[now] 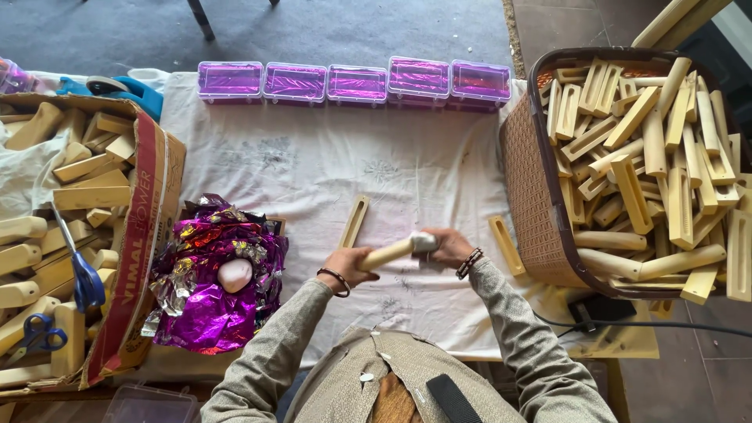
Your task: The person wraps wooden blocks in foil and paper. The person picks up wooden blocks from a basket, wipes them with a cloth, and wraps them in foil and paper before placing them near storage containers.
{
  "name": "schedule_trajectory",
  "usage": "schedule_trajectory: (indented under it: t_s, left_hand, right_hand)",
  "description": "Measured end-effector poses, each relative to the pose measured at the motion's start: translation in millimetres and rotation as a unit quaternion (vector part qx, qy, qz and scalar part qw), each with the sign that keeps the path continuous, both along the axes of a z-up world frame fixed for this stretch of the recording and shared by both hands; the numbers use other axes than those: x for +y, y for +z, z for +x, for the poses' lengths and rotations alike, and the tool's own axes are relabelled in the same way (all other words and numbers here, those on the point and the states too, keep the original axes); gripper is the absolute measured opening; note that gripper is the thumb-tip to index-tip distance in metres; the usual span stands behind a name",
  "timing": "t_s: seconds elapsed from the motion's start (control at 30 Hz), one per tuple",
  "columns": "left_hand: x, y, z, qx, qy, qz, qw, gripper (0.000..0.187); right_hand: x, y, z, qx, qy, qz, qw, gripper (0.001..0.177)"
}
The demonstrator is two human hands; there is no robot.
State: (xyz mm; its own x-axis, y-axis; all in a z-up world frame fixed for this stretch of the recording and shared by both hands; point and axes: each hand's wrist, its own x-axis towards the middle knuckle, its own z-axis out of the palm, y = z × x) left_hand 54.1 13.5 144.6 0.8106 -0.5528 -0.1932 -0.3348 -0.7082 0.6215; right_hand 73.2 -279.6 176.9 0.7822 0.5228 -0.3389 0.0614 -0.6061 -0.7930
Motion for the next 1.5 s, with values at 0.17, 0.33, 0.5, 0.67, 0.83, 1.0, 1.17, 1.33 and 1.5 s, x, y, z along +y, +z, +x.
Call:
schedule_trajectory:
  t_s: [0.17, 0.33, 0.5, 0.67, 0.83, 1.0, 1.17, 1.33, 1.5]
  left_hand:
    - [-15, -76, 8, 0.384, 0.235, -0.363, 0.816, 0.048]
    - [-63, -155, 7, 0.287, 0.257, -0.349, 0.854, 0.045]
    - [-59, -10, -13, 0.235, 0.159, -0.234, 0.930, 0.047]
    - [-58, -16, 8, 0.238, 0.245, -0.349, 0.873, 0.047]
    - [-79, -186, 35, -0.266, 0.082, -0.112, 0.954, 0.052]
    - [-63, 45, -7, 0.259, 0.185, -0.241, 0.917, 0.044]
    - [-70, -19, 3, 0.228, 0.215, -0.469, 0.826, 0.039]
    - [-61, -47, 3, -0.048, 0.201, -0.221, 0.953, 0.044]
    - [-33, -4, -3, -0.488, 0.148, 0.070, 0.857, 0.104]
  right_hand:
    - [38, -8, -17, -0.410, -0.295, 0.004, 0.863, 0.059]
    - [87, -15, -32, -0.536, -0.195, 0.072, 0.818, 0.041]
    - [19, -62, 20, -0.526, -0.212, 0.016, 0.823, 0.012]
    - [3, -70, 27, -0.381, -0.487, 0.062, 0.783, 0.036]
    - [94, 3, -10, -0.605, -0.233, 0.131, 0.750, 0.028]
    - [38, -17, 22, -0.559, -0.247, 0.056, 0.789, 0.030]
    - [43, -41, 18, 0.043, -0.478, 0.369, 0.796, 0.041]
    - [65, -51, -18, 0.139, -0.368, 0.440, 0.807, 0.045]
    - [56, -27, -26, 0.198, -0.176, 0.272, 0.925, 0.045]
